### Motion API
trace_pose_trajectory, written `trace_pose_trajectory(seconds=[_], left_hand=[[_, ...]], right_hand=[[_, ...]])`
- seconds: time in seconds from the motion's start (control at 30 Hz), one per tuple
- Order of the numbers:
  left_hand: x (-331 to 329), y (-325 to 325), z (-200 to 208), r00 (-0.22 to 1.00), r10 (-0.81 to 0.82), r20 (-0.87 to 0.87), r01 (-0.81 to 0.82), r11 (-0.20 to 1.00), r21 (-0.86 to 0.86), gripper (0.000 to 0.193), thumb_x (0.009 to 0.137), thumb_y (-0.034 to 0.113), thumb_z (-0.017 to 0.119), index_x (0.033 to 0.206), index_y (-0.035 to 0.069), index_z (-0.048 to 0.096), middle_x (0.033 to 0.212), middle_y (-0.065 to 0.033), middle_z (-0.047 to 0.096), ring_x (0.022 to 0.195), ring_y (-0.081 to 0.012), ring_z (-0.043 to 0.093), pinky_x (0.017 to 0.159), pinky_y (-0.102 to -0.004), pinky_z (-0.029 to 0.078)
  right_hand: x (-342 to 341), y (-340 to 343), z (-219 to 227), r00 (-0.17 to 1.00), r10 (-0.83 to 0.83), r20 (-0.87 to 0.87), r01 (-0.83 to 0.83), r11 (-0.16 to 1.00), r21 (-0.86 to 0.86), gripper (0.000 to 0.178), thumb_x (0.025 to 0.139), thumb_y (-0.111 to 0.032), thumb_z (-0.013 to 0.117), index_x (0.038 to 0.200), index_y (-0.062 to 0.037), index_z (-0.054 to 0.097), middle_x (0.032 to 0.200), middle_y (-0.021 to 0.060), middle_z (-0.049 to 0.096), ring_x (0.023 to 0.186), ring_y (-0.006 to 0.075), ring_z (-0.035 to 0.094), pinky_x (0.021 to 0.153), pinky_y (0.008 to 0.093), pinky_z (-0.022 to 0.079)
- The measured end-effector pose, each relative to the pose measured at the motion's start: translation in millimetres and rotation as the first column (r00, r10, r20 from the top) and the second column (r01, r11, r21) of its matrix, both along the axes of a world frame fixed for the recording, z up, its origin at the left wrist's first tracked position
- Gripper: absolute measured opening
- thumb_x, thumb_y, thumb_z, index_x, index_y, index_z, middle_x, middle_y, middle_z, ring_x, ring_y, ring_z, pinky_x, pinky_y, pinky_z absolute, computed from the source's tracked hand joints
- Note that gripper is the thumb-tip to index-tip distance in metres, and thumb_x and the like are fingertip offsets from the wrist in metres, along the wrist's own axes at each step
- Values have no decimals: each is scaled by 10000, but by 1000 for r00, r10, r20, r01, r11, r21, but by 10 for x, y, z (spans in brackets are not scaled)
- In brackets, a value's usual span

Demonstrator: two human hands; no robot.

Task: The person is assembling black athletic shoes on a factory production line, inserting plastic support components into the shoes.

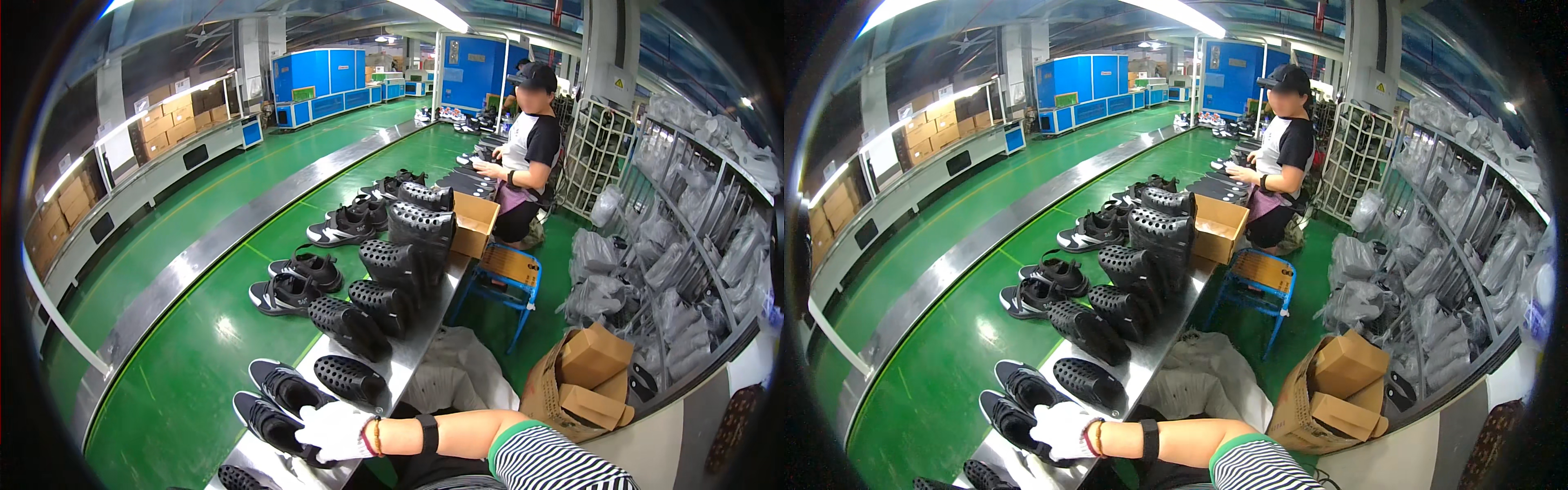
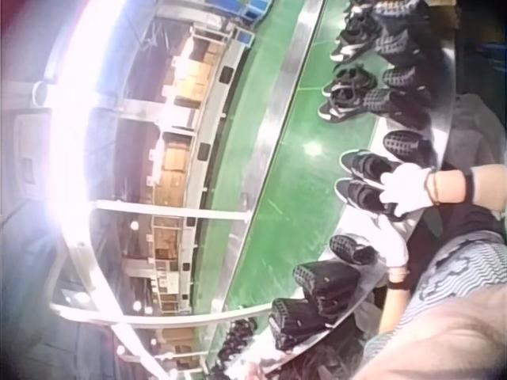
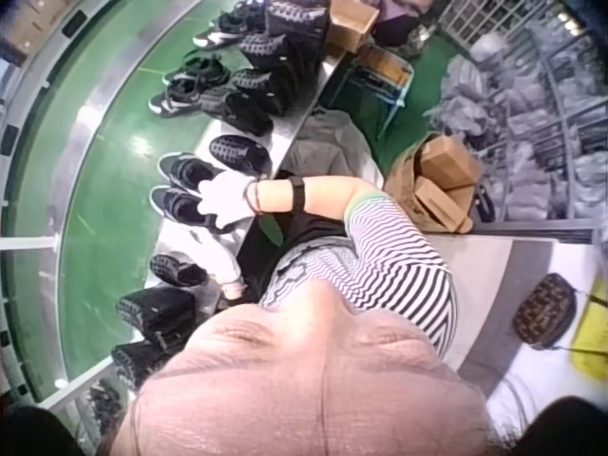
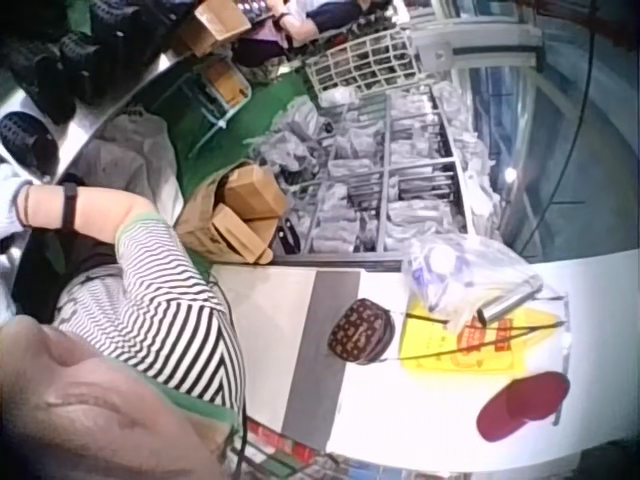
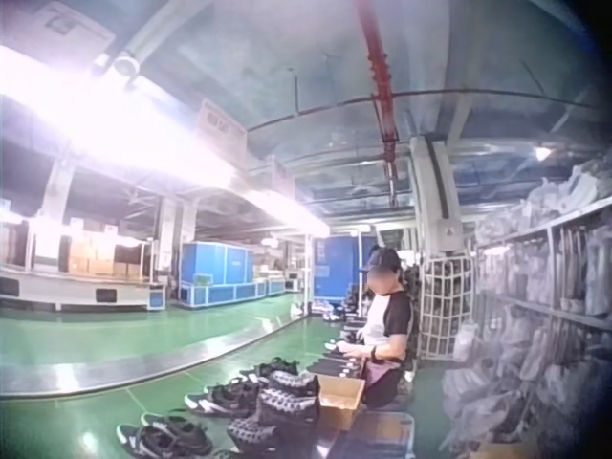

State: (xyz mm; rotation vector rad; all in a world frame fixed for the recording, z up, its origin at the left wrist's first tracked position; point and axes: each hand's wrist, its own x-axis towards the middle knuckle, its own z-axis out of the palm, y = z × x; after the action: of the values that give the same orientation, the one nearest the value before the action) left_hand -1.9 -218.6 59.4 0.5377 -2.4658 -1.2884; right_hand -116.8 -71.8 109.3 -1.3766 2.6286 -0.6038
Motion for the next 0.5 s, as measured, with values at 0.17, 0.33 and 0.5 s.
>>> trace_pose_trajectory(seconds=[0.17, 0.33, 0.5], left_hand=[[168, -146, -697, 985, -65, -160, 17, 959, -282, 530, 1032, 267, 576, 1440, -56, 479, 1438, -291, 522, 1333, -438, 493, 1105, -480, 408], [135, -134, -755, 981, -100, -164, 26, 916, -400, 530, 1014, 279, 594, 1425, -45, 505, 1405, -295, 548, 1303, -458, 513, 1101, -501, 409], [128, -106, -786, 976, -104, -189, 24, 923, -384, 504, 1017, 298, 580, 1411, -14, 537, 1375, -274, 581, 1263, -461, 541, 1079, -507, 424]], right_hand=[[66, -35, 35, 1000, -6, -7, 6, 999, -32, 341, 778, -252, 698, 1072, -82, 673, 1019, 236, 566, 833, 373, 644, 690, 484, 513], [98, -7, 102, 1000, -12, -23, 12, 1000, -28, 334, 784, -270, 708, 1055, -81, 660, 1012, 231, 563, 843, 373, 641, 707, 479, 514], [112, 34, 152, 1000, -23, -2, 23, 1000, -4, 331, 794, -275, 703, 1062, -85, 662, 1016, 226, 564, 858, 373, 642, 721, 477, 518]])
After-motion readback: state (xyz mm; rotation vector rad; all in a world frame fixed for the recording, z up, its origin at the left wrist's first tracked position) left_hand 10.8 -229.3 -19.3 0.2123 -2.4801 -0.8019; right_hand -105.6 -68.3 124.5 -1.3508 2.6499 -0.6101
